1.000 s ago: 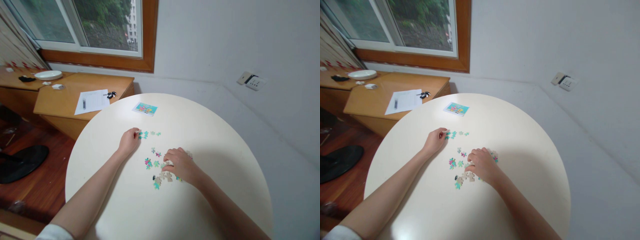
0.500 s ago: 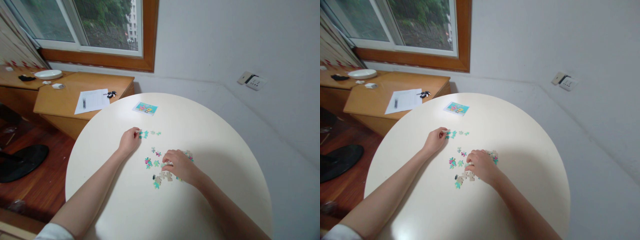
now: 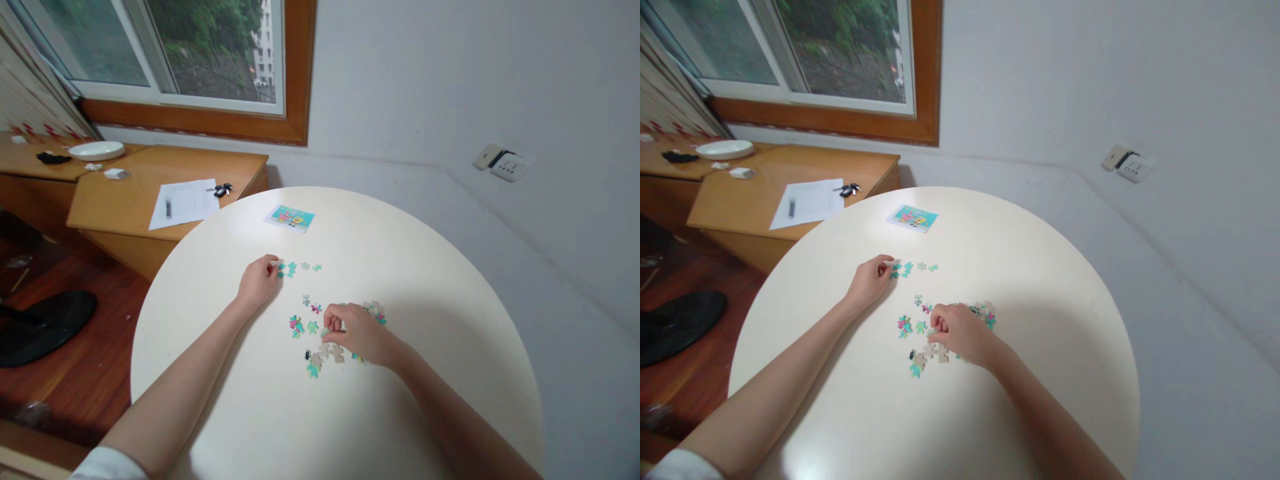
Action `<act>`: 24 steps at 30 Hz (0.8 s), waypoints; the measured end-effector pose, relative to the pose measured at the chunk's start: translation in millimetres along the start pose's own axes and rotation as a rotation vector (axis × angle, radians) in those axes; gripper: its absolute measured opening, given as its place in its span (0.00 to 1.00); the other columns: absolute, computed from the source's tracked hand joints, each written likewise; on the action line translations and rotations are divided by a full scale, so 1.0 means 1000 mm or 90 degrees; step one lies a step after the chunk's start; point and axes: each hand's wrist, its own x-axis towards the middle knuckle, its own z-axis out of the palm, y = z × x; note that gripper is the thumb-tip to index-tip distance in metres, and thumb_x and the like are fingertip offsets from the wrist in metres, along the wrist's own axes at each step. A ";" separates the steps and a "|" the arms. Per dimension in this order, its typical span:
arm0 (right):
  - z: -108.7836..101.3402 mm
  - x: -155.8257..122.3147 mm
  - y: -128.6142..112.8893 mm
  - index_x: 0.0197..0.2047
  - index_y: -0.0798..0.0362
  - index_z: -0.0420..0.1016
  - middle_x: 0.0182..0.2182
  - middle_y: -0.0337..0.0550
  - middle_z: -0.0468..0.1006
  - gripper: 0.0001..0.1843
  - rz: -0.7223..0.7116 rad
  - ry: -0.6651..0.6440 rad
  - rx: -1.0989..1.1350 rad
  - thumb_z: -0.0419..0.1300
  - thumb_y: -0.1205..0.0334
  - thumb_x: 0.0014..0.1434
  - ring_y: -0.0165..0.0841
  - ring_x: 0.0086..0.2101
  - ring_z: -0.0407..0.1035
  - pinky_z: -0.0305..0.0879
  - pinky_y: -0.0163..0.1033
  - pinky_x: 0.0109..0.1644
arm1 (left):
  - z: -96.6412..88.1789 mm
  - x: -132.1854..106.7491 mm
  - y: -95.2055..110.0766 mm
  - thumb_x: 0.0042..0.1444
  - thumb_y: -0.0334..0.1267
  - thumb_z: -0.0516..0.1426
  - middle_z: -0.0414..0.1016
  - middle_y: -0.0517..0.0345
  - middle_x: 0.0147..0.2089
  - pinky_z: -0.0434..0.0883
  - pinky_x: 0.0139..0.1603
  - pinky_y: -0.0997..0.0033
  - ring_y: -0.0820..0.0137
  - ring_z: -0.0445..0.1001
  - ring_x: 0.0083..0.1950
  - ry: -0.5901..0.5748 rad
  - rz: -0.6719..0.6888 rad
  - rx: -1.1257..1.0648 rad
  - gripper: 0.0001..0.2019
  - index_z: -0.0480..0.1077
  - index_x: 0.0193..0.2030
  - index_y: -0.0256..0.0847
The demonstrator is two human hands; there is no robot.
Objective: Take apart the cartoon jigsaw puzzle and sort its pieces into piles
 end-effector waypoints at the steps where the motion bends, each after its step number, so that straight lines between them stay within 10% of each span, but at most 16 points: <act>1: 0.000 0.000 0.001 0.27 0.55 0.67 0.21 0.33 0.68 0.08 0.009 -0.010 0.041 0.63 0.71 0.46 0.26 0.25 0.63 0.57 0.31 0.31 | 0.000 0.000 0.000 0.53 0.33 0.49 0.75 0.53 0.32 0.64 0.34 0.73 0.69 0.70 0.30 0.001 -0.001 -0.002 0.15 0.70 0.45 0.36; 9: 0.002 0.004 0.009 0.28 0.55 0.71 0.25 0.38 0.75 0.02 0.020 0.058 0.196 0.60 0.66 0.48 0.29 0.28 0.69 0.63 0.33 0.34 | -0.003 -0.006 0.015 0.53 0.34 0.50 0.74 0.56 0.31 0.64 0.34 0.74 0.72 0.67 0.29 0.008 0.067 -0.077 0.13 0.71 0.41 0.37; 17: -0.001 0.010 0.014 0.29 0.54 0.71 0.22 0.38 0.76 0.03 0.042 0.170 0.194 0.57 0.65 0.50 0.29 0.25 0.69 0.63 0.33 0.29 | -0.012 -0.027 0.049 0.53 0.35 0.53 0.72 0.56 0.32 0.64 0.34 0.75 0.73 0.67 0.31 -0.217 0.315 -0.179 0.07 0.72 0.33 0.37; 24: -0.001 0.012 0.015 0.30 0.53 0.70 0.24 0.38 0.77 0.04 0.041 0.227 0.222 0.57 0.63 0.48 0.30 0.26 0.70 0.64 0.34 0.32 | -0.014 -0.032 0.056 0.51 0.36 0.56 0.73 0.56 0.33 0.64 0.36 0.74 0.72 0.69 0.33 -0.261 0.378 -0.162 0.07 0.71 0.36 0.38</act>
